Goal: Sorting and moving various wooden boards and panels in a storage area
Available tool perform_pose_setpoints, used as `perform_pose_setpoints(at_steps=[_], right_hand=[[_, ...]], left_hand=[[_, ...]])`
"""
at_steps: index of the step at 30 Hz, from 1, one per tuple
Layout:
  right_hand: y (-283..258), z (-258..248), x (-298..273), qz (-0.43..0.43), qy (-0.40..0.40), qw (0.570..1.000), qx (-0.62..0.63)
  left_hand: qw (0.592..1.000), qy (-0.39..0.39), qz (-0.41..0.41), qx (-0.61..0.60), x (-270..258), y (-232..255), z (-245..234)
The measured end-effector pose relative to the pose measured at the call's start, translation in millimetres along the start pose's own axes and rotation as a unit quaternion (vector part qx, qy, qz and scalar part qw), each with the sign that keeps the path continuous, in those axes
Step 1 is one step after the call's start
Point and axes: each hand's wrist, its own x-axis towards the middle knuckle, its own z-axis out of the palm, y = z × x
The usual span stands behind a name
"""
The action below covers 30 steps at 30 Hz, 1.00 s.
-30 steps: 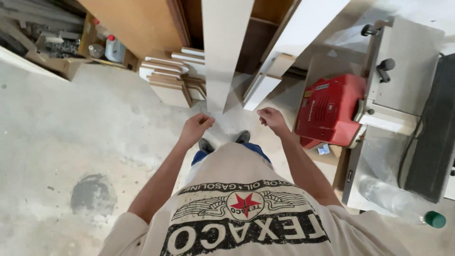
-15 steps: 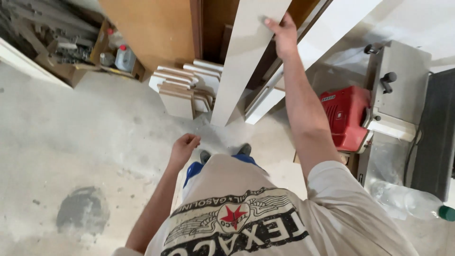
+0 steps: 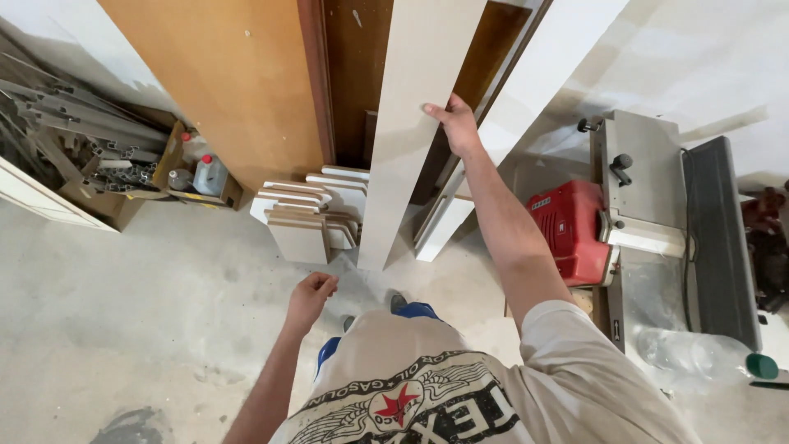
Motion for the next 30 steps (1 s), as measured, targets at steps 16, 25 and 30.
perform_pose_setpoints(at_steps=[16,25,30], right_hand=[[102.9,-30.6,-83.2,-0.099,-0.085,0.988,-0.086],[88.0,8.5,-118.0,-0.16,-0.01,0.984,-0.08],[80.0,48.1,-112.7,-0.153,-0.076,0.979,-0.112]], left_hand=[[0.945,0.065,0.302,-0.111,136.8,154.3,81.7],[0.961,0.086,0.244,-0.097,147.8,134.8,105.8],[0.939,0.196,0.234,-0.159,66.3,157.7,64.6]])
